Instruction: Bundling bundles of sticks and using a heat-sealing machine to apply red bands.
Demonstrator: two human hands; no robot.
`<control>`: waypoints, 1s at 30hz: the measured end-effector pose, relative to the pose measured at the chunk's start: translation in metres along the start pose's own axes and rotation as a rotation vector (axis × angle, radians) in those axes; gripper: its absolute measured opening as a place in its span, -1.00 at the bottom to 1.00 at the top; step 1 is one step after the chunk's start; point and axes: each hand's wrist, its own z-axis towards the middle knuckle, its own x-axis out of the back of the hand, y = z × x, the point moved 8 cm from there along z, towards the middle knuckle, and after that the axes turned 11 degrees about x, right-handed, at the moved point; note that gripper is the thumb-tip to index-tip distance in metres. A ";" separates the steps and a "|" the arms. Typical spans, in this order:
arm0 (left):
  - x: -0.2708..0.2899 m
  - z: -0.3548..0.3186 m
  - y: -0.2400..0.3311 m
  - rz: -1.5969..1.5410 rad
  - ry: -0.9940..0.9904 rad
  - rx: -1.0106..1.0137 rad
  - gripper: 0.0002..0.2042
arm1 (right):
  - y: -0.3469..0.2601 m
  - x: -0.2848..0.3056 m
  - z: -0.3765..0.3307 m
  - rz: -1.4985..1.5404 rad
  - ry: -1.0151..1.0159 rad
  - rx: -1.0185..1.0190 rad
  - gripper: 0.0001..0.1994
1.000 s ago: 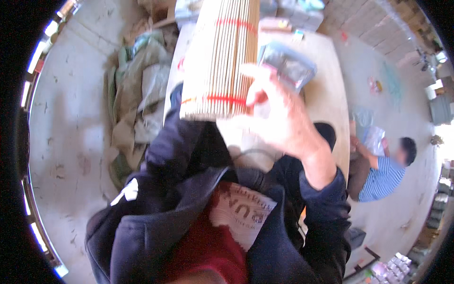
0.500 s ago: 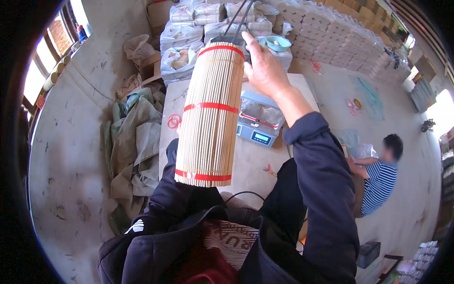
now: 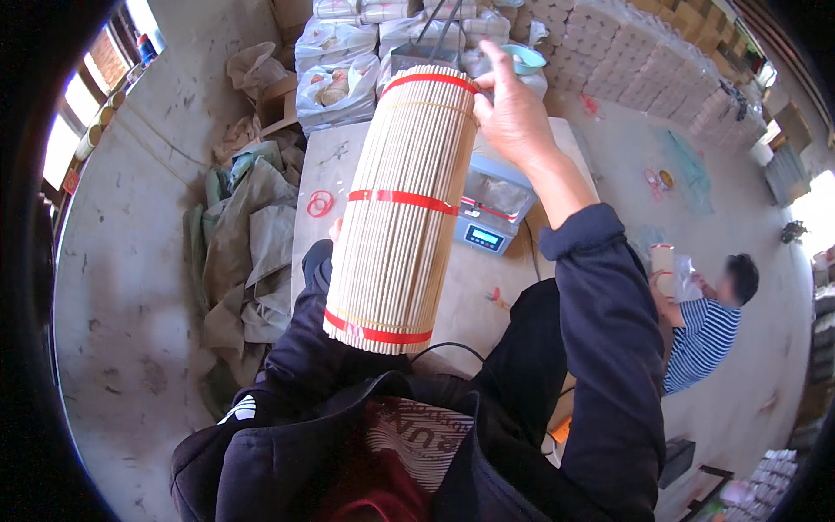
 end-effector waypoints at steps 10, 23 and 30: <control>-0.038 0.027 -0.026 0.197 0.121 0.049 -0.22 | -0.004 -0.013 -0.161 1.308 -0.015 -0.887 -0.15; -0.041 0.241 -0.113 0.650 0.144 0.287 -0.09 | 0.178 0.048 -0.276 1.213 0.483 -1.094 -0.27; 0.054 0.339 -0.228 0.495 0.222 0.544 -0.16 | 0.300 0.047 -0.395 1.145 0.511 -1.279 -0.22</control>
